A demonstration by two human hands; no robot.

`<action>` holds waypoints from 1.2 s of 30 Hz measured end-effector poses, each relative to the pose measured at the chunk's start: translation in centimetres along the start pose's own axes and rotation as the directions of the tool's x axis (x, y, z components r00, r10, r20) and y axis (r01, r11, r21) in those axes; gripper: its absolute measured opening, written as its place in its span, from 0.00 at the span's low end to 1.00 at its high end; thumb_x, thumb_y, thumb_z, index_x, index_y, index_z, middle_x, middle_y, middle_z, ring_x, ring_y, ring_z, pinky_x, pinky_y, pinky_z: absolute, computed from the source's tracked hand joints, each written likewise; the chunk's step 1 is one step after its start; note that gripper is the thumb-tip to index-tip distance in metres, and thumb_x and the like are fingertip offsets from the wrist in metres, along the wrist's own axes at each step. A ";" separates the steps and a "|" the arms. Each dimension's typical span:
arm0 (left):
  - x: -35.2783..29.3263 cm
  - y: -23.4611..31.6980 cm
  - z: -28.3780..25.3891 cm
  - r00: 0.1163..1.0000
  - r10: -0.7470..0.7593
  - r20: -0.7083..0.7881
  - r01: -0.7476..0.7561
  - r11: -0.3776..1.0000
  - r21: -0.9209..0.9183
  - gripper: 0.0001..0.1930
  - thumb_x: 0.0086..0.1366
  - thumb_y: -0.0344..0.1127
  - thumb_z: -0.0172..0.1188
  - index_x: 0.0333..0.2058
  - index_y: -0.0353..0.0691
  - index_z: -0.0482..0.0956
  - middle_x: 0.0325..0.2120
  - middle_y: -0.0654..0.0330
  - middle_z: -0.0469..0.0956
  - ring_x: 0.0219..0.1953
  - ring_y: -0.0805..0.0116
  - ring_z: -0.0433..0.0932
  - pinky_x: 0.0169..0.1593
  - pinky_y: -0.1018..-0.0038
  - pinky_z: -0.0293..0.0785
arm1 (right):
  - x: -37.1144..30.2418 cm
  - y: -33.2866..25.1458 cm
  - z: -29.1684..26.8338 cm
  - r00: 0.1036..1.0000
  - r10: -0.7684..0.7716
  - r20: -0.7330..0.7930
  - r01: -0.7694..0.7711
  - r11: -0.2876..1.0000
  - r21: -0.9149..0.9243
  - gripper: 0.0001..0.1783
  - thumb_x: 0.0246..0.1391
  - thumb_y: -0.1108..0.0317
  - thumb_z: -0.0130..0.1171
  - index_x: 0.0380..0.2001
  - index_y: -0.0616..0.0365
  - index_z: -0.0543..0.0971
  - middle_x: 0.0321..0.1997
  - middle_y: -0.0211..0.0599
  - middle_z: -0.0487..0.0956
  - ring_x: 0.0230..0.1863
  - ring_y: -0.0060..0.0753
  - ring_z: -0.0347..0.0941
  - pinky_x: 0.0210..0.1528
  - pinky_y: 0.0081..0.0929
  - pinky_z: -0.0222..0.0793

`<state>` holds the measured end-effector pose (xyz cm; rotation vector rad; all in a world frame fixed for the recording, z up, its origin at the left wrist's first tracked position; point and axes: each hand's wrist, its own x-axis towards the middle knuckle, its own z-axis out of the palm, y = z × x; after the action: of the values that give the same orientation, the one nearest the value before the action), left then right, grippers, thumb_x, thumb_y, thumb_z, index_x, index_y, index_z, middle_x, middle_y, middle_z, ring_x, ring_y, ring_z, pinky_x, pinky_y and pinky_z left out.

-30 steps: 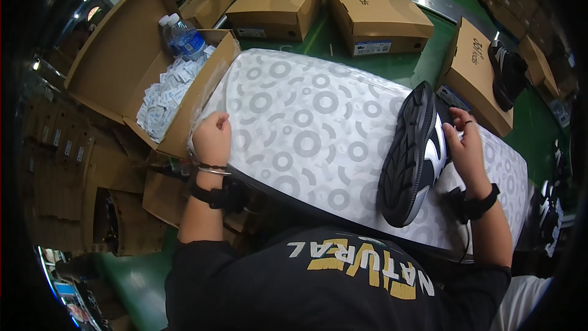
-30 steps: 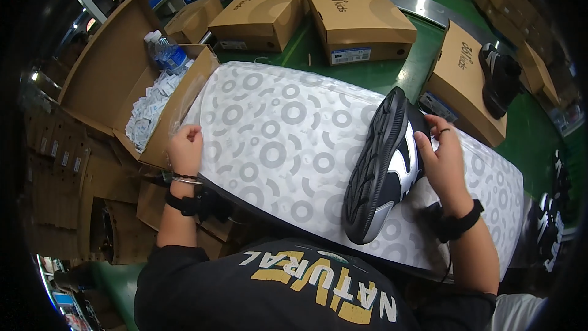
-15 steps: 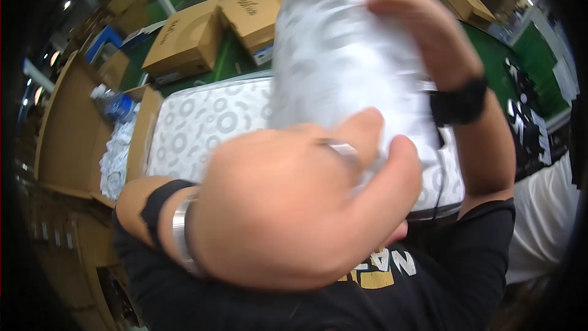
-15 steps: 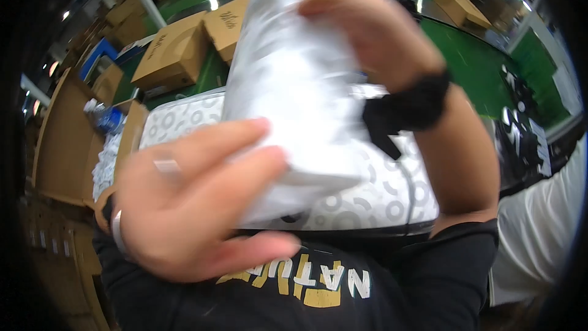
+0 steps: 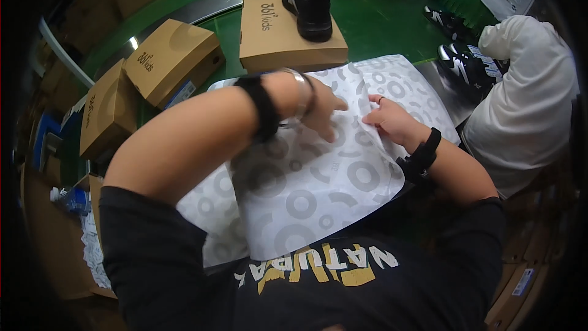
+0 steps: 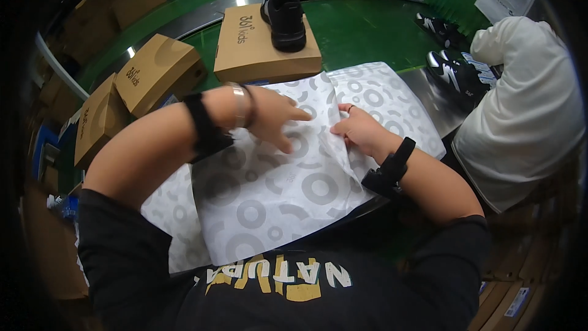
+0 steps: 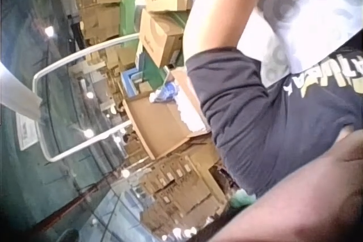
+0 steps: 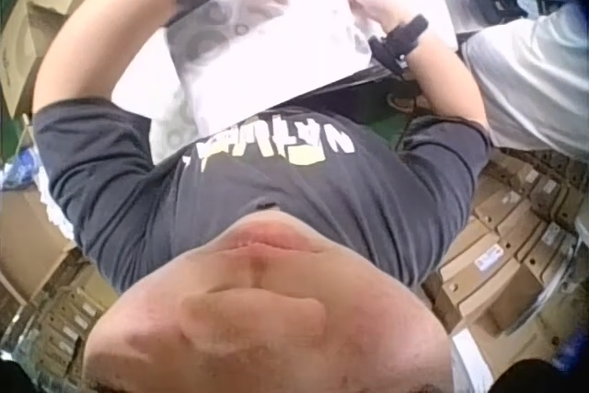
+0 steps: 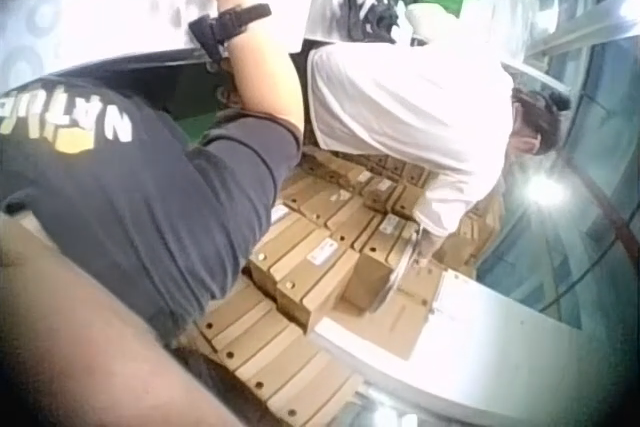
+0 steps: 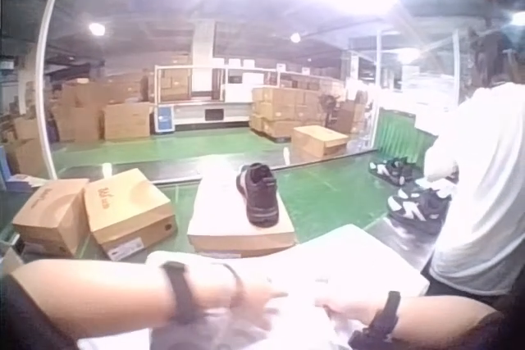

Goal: The recorder takes sneakers, inspects them briefly, and packs them into branded shoe boxes with tissue paper at a factory conveyor belt.

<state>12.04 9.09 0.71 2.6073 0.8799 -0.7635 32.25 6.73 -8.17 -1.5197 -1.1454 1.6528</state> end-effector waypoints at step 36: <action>-8.5 10.2 0.6 0.600 0.580 -0.551 -0.694 0.720 0.003 0.18 0.51 0.31 0.49 0.44 0.38 0.67 0.31 0.52 0.72 0.29 0.56 0.73 0.32 0.71 0.71 | -11.3 -2.1 4.0 0.419 -0.595 0.685 0.846 -0.017 -0.532 0.11 0.39 0.67 0.52 0.29 0.58 0.73 0.46 0.47 0.68 0.49 0.47 0.63 0.51 0.46 0.53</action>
<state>12.42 -3.09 6.00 2.6541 0.0353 0.2467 29.79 -3.01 -1.33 -0.6601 -2.6253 0.3772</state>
